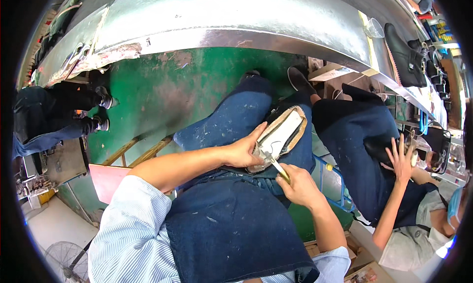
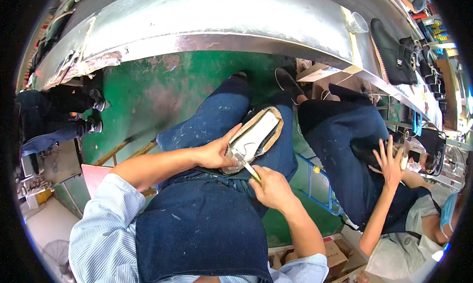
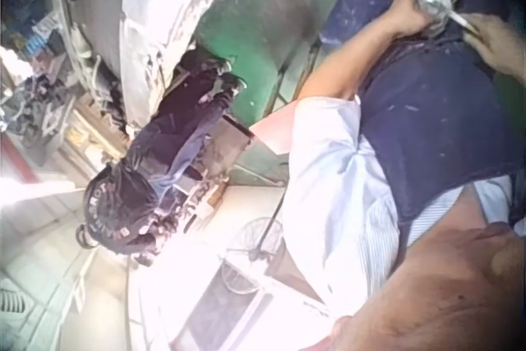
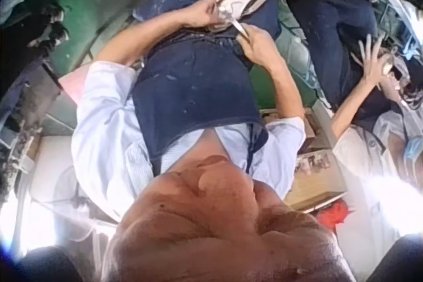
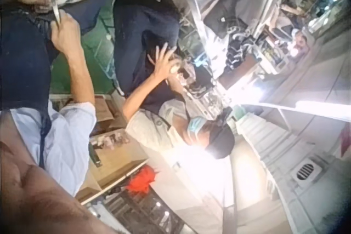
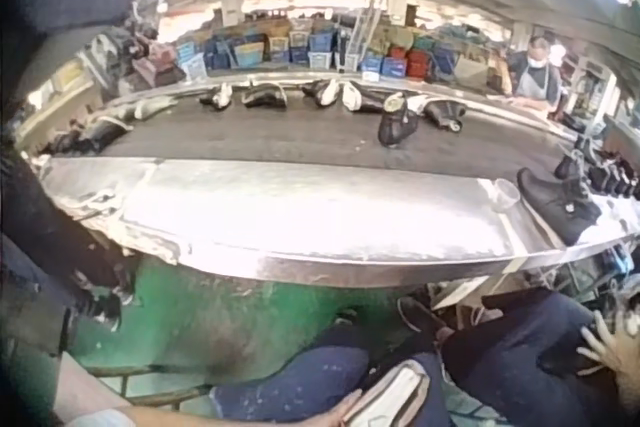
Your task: Pulling the shoe upper over a shoe last using lasting pliers and a hammer to secure it during the manufacturing process.
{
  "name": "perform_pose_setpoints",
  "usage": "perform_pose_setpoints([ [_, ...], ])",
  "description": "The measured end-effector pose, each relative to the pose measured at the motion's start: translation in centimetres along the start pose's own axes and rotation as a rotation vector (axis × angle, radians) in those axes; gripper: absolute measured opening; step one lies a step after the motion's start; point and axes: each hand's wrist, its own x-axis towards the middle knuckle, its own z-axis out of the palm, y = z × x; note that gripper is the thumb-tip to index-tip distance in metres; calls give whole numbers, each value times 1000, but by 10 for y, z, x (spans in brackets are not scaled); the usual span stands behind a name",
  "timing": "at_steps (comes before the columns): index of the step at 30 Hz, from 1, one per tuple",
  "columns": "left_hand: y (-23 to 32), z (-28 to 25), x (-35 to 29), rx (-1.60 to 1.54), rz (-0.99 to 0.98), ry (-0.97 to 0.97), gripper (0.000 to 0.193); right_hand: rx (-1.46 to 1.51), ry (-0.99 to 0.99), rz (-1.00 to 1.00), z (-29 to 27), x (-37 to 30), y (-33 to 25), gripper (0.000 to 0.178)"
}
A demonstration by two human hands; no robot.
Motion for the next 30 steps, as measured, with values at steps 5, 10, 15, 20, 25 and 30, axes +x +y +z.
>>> perform_pose_setpoints([
  [5, 4, 8, -1, 491, 82, 90, 114, 94, 72, 38, -16, -18, 13, 46],
  [10, 17, 18, 1, 541, 49, 71, 108, -8, 92, 124, -30, -13, 13, 53],
  [15, 23, 24, 2, 592, 32, 47, 109, -9, -206, 344, -71, 1, -16, 25],
  [20, 39, 22, 4, 508, -2, 10, 113, 52, -384, 409, -104, 20, -23, 23],
  [25, 26, 34, 22, 390, -36, 264, 112, -61, -433, 378, -107, 32, -18, 24],
  [30, 26, 42, 17, 438, -63, 316, 109, -87, -602, 545, -129, 53, -57, 26],
])
